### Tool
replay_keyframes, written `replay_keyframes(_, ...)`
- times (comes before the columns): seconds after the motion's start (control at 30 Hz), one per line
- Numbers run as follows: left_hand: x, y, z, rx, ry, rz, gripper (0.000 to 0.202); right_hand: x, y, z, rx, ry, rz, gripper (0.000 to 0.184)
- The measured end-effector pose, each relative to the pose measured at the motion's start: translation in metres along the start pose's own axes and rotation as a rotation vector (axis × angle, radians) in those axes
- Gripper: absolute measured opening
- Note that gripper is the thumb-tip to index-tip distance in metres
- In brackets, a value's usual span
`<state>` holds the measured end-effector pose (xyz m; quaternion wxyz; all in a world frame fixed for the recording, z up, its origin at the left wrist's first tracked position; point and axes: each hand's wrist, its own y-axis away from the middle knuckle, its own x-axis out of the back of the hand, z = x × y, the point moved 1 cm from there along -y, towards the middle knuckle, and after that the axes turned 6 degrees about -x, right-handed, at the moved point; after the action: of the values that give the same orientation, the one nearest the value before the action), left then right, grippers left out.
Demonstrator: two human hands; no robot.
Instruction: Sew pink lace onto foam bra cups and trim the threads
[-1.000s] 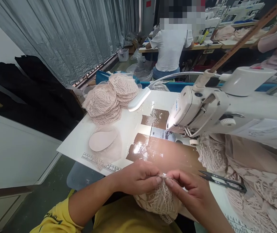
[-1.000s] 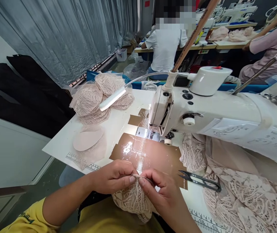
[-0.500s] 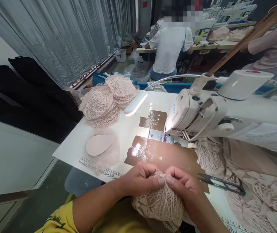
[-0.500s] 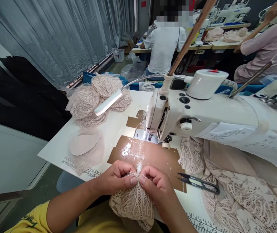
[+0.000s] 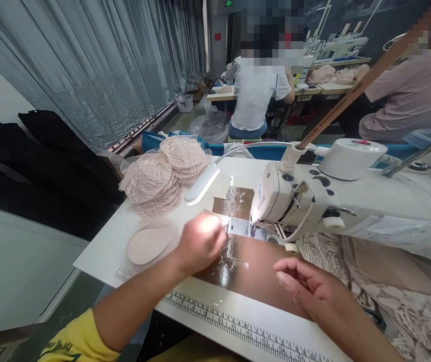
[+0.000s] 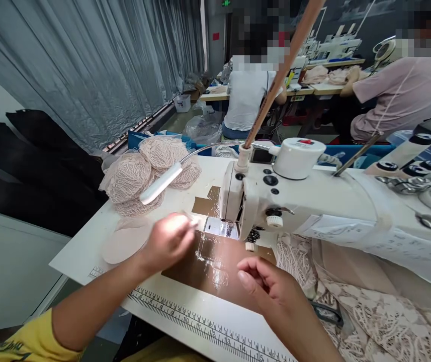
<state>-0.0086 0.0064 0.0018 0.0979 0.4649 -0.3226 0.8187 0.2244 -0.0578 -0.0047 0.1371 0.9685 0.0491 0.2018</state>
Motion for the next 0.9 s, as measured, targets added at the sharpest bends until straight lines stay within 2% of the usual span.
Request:
replay_keyframes(0.07,-0.035,-0.006,0.012,-0.139,-0.311,-0.210,0.019,-0.001,-0.011,0.000,0.084,0.163,-0.030,0.028)
replay_keyframes(0.13,-0.064,-0.007,0.026,-0.190,-0.359,-0.307,0.016,-0.003,-0.023,0.003,0.134,0.297,-0.057,0.029)
replay_keyframes(0.17,-0.075,-0.005,0.033,-0.234,-0.422,-0.389,0.017,-0.005,-0.028,0.005,0.156,0.361,-0.061,0.031)
replay_keyframes(0.23,-0.087,0.000,0.044,-0.274,-0.490,-0.483,0.018,-0.010,-0.036,0.010,0.218,0.485,-0.053,0.035)
replay_keyframes(0.3,-0.085,0.003,0.050,-0.278,-0.506,-0.534,0.017,-0.017,-0.039,0.014,0.292,0.602,-0.041,0.037)
replay_keyframes(0.4,-0.067,0.003,0.052,-0.266,-0.416,-0.566,0.010,-0.026,-0.038,0.018,0.382,0.775,-0.009,0.038)
replay_keyframes(0.5,-0.043,-0.003,0.045,-0.282,-0.180,-0.564,0.021,-0.032,-0.035,0.024,0.477,0.907,0.084,0.039)
replay_keyframes(0.57,-0.034,-0.006,0.038,-0.252,-0.029,-0.522,0.028,-0.034,-0.034,0.028,0.560,0.963,0.159,0.043)
replay_keyframes(0.63,-0.035,-0.006,0.030,-0.245,0.007,-0.444,0.029,-0.035,-0.033,0.031,0.607,1.019,0.241,0.048)
replay_keyframes(0.73,-0.049,-0.001,0.019,-0.365,-0.082,-0.361,0.025,-0.038,-0.035,0.031,0.595,1.123,0.327,0.054)
replay_keyframes(0.8,-0.059,0.001,0.013,-0.422,-0.127,-0.349,0.024,-0.040,-0.038,0.029,0.558,1.185,0.335,0.055)
replay_keyframes(0.9,-0.067,-0.003,0.003,-0.419,-0.137,-0.349,0.027,-0.041,-0.043,0.026,0.489,1.226,0.306,0.055)
